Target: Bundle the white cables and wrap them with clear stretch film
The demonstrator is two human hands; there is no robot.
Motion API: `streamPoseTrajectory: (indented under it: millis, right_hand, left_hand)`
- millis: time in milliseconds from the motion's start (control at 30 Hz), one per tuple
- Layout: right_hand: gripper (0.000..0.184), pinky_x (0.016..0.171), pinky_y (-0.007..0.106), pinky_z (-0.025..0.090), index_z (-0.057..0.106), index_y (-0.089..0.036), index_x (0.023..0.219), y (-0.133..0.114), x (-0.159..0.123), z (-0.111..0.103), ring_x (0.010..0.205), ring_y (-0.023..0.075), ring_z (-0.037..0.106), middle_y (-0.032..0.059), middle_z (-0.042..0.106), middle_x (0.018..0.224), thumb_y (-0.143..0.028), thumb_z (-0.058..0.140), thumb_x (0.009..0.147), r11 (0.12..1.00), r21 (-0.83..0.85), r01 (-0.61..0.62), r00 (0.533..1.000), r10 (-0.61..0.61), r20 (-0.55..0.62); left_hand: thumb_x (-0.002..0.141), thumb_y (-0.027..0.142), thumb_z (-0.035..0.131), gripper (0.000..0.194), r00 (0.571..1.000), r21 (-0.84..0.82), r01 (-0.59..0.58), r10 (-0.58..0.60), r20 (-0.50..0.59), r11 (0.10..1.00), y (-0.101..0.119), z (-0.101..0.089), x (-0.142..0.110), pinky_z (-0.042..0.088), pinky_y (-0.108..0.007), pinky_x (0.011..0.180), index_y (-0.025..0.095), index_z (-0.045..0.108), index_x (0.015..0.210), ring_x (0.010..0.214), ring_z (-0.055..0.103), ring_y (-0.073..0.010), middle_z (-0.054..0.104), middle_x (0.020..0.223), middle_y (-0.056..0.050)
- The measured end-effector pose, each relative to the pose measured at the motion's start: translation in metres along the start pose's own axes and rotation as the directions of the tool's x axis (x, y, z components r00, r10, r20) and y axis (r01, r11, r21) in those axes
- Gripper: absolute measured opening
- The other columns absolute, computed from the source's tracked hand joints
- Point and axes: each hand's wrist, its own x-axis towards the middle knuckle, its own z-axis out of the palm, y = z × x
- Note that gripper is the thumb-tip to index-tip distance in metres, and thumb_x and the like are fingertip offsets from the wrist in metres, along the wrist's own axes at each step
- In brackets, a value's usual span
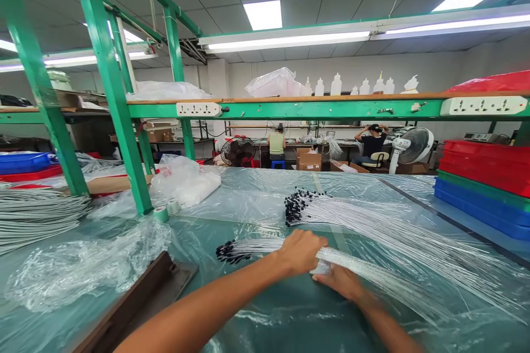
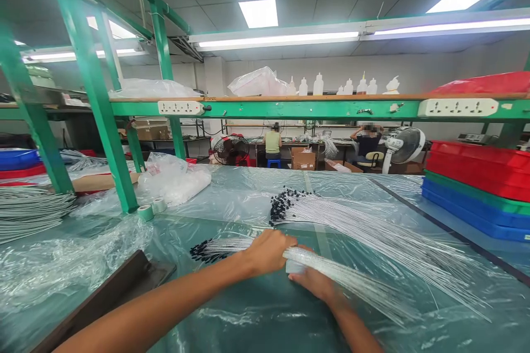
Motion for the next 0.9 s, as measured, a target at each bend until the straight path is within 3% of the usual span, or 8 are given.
streamPoseTrajectory:
  millis: [100,233,333,400,500,567,767,900]
  right_hand:
    - [0.064,0.095,0.041,0.027,0.048,-0.028,0.120,-0.006,-0.010,-0.004,0.111,0.0309,0.039,0.0019,0.054,0.114,-0.029,0.067,0.058,0.987,-0.137,0.085,0.996,-0.080,0.044]
    - [0.081,0.073,0.033,0.043,0.033,-0.031,0.129,-0.029,-0.034,-0.004,0.076,0.0218,0.056,-0.0018,0.063,0.086,-0.027,0.069,0.056,0.965,-0.220,0.142,0.984,-0.113,0.138]
    - [0.080,0.071,0.030,0.043,0.034,-0.031,0.128,-0.051,-0.054,-0.001,0.073,0.0191,0.055,-0.0007,0.062,0.095,-0.027,0.069,0.057,0.957,-0.229,0.181,0.968,-0.132,0.212]
    - [0.078,0.080,0.033,0.041,0.035,-0.029,0.128,-0.063,-0.065,0.001,0.086,0.0226,0.055,0.0019,0.057,0.110,-0.029,0.069,0.058,0.960,-0.205,0.189,0.958,-0.134,0.254]
    - [0.073,0.095,0.038,0.028,0.040,-0.027,0.126,-0.078,-0.077,-0.002,0.111,0.0282,0.041,0.0042,0.045,0.127,-0.035,0.068,0.059,0.975,-0.120,0.189,0.938,-0.143,0.315]
    - [0.069,0.096,0.038,0.027,0.043,-0.025,0.124,-0.088,-0.082,-0.008,0.114,0.0282,0.038,0.0055,0.042,0.129,-0.040,0.067,0.061,0.986,-0.034,0.165,0.927,-0.144,0.346]
    - [0.069,0.067,0.027,0.043,0.048,-0.021,0.120,-0.124,-0.079,-0.040,0.080,0.0200,0.054,0.0066,0.059,0.100,-0.048,0.065,0.059,0.966,0.258,-0.021,0.932,-0.074,0.355]
    - [0.059,0.057,0.031,0.046,0.055,-0.019,0.111,-0.144,-0.065,-0.058,0.066,0.0204,0.059,0.0073,0.062,0.088,-0.052,0.060,0.062,0.817,0.563,-0.124,0.952,-0.063,0.300]
  left_hand:
    - [0.067,0.015,0.052,0.032,0.998,0.011,0.053,-0.053,-0.038,0.999,-0.011,-0.007,0.012,0.044,-0.027,0.056,0.022,0.053,0.099,0.075,0.062,-0.0229,0.066,0.081,-0.005]
    - [0.067,0.008,0.048,0.038,0.990,0.027,0.130,-0.128,-0.060,0.991,-0.025,-0.017,0.025,0.045,-0.028,0.060,0.020,0.050,0.103,0.080,0.061,-0.0229,0.064,0.088,-0.007]
    - [0.066,0.004,0.047,0.038,0.982,0.049,0.185,-0.182,-0.054,0.982,-0.030,-0.016,0.027,0.045,-0.029,0.060,0.018,0.050,0.102,0.079,0.061,-0.0234,0.064,0.088,-0.009]
    - [0.066,0.003,0.046,0.035,0.979,0.073,0.204,-0.201,-0.043,0.976,-0.031,-0.011,0.025,0.046,-0.030,0.060,0.015,0.052,0.098,0.078,0.061,-0.0241,0.065,0.086,-0.010]
    - [0.068,0.003,0.047,0.025,0.980,0.121,0.201,-0.200,-0.026,0.972,-0.027,-0.003,0.020,0.046,-0.031,0.058,0.012,0.055,0.089,0.076,0.062,-0.0252,0.065,0.083,-0.012]
    - [0.069,0.002,0.046,0.019,0.984,0.155,0.177,-0.177,-0.015,0.972,-0.024,0.002,0.016,0.046,-0.031,0.056,0.011,0.056,0.082,0.072,0.063,-0.0248,0.066,0.078,-0.012]
    - [0.075,0.006,0.045,0.013,1.000,0.235,-0.014,0.016,-0.009,0.972,-0.014,0.007,0.006,0.044,-0.028,0.050,0.011,0.056,0.079,0.068,0.063,-0.0233,0.065,0.071,-0.012]
    - [0.079,0.011,0.043,0.014,0.986,0.279,-0.150,0.163,-0.023,0.949,-0.009,0.000,0.002,0.040,-0.026,0.045,0.013,0.056,0.075,0.059,0.062,-0.0202,0.063,0.062,-0.008]
